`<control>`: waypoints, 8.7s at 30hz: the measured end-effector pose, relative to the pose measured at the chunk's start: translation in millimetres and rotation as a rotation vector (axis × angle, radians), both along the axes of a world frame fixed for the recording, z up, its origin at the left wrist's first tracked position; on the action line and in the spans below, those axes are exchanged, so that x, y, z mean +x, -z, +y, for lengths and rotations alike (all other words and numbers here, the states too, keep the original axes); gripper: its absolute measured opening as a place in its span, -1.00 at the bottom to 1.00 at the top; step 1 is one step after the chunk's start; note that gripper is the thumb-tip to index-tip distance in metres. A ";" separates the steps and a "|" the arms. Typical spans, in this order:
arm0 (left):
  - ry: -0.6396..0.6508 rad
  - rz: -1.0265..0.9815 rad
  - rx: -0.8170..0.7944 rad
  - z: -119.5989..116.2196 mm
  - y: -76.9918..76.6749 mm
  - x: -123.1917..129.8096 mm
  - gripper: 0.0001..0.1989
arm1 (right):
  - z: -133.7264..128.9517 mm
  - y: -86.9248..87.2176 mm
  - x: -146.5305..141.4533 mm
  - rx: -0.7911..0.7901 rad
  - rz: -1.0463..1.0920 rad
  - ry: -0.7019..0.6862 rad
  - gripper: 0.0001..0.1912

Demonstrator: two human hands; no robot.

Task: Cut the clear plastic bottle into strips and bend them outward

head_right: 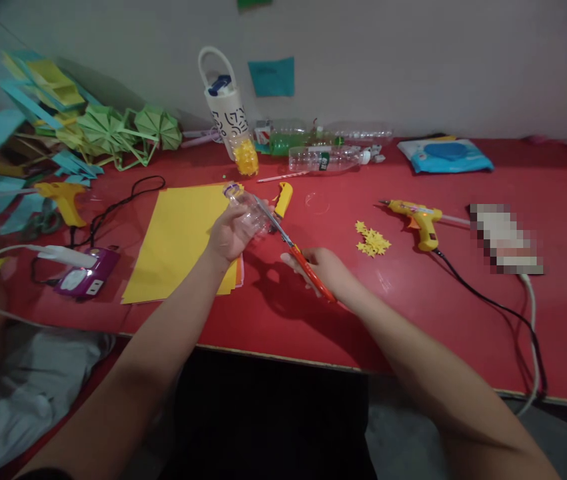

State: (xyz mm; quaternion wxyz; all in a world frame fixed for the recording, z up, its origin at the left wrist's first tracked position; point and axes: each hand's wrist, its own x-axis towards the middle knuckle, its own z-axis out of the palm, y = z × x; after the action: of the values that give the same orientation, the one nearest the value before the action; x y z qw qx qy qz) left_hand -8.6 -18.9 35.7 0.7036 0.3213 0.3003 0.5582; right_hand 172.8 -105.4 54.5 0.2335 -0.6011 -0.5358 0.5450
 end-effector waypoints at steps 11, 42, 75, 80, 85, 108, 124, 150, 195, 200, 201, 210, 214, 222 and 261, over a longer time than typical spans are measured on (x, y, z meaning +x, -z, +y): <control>-0.143 -0.102 -0.098 13.6 1.6 -13.7 -0.88 | 1.4 -5.5 12.9 0.139 -0.218 -0.149 -0.41; -0.253 0.025 -0.064 16.0 13.3 -0.2 -0.95 | -5.2 1.3 6.9 -0.001 -0.069 -0.203 -0.45; -0.295 0.001 -0.092 15.5 8.3 -0.2 -0.87 | -7.4 5.0 1.6 -0.027 -0.096 -0.146 -0.46; -0.297 -0.006 -0.079 17.1 9.8 -3.1 -0.84 | -7.1 4.1 -0.1 -0.046 -0.078 -0.132 -0.47; -0.239 0.002 0.000 11.7 6.0 -2.2 -0.79 | -7.6 -0.5 -0.1 -0.093 0.011 -0.160 -0.38; -0.222 0.055 -0.016 7.1 2.4 1.0 -0.81 | -9.7 1.4 -3.2 -0.067 -0.133 -0.124 -0.47; -0.162 0.056 -0.012 4.5 1.1 4.5 -0.80 | -10.5 -8.0 -7.8 -0.094 -0.022 -0.096 -0.42; -0.134 0.089 0.016 3.3 0.9 8.4 -0.72 | -7.5 -7.9 -2.3 -0.074 -0.003 -0.145 -0.35; -0.035 0.234 0.229 4.8 7.3 6.3 -0.63 | -7.0 -2.1 -2.8 -0.073 -0.077 -0.084 -0.41; -0.052 0.203 0.214 5.5 7.6 7.0 -0.66 | -9.2 -4.7 -4.3 -0.040 -0.104 -0.103 -0.44; -0.058 0.205 0.210 5.9 8.2 7.0 -0.67 | -9.5 -5.4 -4.8 -0.044 -0.110 -0.099 -0.44; -0.095 0.240 0.219 5.9 10.9 7.9 -0.68 | -9.0 -3.8 -6.3 -0.071 -0.042 -0.078 -0.43; -0.041 0.300 0.288 4.9 11.6 9.6 -0.69 | -8.8 -3.1 -3.7 -0.059 0.039 -0.113 -0.38; -0.025 0.327 0.305 5.7 11.3 10.4 -0.73 | -7.7 -3.1 -0.5 -0.071 -0.011 -0.082 -0.41; 0.000 0.328 0.217 2.0 11.4 11.8 -0.70 | -8.2 -10.7 -5.3 -0.088 -0.094 -0.041 -0.44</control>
State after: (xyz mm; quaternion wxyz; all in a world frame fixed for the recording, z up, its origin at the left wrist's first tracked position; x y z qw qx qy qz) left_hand 3.1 -16.9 24.3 0.6065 0.4820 0.3488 0.5274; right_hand 167.5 -113.6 65.2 0.1703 -0.6248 -0.5339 0.5437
